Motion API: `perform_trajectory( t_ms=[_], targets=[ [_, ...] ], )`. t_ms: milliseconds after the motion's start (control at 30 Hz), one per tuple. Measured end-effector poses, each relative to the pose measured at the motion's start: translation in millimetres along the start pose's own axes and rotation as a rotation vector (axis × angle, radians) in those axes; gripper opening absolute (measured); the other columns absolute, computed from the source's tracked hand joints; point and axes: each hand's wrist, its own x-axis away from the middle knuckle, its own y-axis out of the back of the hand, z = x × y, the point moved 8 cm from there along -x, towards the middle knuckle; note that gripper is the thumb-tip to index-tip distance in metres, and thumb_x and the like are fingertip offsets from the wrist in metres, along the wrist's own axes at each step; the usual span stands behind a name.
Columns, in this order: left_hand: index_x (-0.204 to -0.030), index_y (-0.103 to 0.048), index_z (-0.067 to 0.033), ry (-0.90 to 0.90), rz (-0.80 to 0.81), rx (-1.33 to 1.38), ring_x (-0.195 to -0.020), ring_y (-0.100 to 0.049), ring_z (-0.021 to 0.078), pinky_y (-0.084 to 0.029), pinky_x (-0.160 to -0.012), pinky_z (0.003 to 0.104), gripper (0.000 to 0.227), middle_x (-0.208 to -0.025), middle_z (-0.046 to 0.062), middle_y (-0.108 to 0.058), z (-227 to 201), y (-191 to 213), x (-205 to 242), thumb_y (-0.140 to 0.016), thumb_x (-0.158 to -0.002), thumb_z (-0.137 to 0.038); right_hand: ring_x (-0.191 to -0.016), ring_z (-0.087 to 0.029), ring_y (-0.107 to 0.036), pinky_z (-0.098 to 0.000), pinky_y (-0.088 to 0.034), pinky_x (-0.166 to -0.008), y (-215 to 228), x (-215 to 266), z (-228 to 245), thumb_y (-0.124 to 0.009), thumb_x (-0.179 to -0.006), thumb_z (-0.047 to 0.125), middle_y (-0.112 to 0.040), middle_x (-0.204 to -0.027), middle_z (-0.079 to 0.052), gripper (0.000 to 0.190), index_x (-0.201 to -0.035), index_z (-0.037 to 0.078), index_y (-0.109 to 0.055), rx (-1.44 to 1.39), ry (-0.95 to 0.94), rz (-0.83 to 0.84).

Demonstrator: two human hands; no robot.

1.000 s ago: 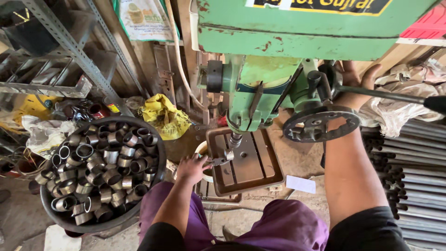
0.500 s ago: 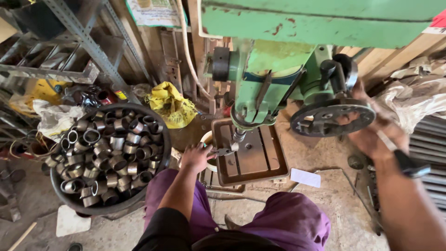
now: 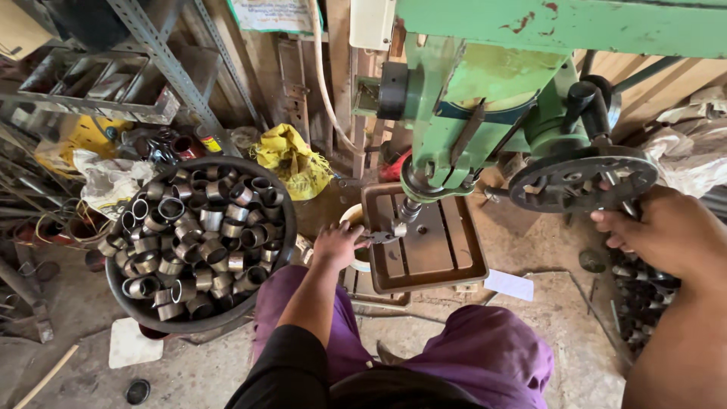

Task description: The person operates a drill press to drill holes into small metal cylindrical parts. They pick parts from a bucket, position them under the drill bit, lower the drill using the handwheel, and then return the finished parts to the bucket.

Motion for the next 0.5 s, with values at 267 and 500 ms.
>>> perform_trajectory(
  t_ms=[267, 500],
  targets=[
    [-0.135, -0.057, -0.0269, 0.009, 0.044, 0.018, -0.125, -0.058, 0.0299, -0.046, -0.106, 0.05, 0.047, -0.131, 0.009, -0.06, -1.6, -3.4, 0.6, -0.053, -0.1, -0.057, -0.061, -0.022, -0.068, -0.0381, -0.055, -0.057, 8.3, 21.6, 13.6, -0.072, -0.1, 0.031, -0.073, -0.078, -0.012, 0.033, -0.096, -0.002, -0.076, 0.095, -0.041, -0.185],
    [-0.139, -0.055, -0.0299, 0.031, 0.079, 0.04, -0.125, -0.058, 0.0288, -0.044, -0.109, 0.049, 0.043, -0.135, 0.007, -0.058, 0.2, -6.7, 0.7, -0.057, -0.098, -0.043, -0.052, -0.021, -0.066, -0.0379, -0.052, -0.052, 12.3, 29.4, 28.1, -0.07, -0.099, 0.028, -0.07, -0.071, -0.011, 0.032, -0.089, -0.003, -0.075, -0.021, -0.004, -0.204]
  ],
)
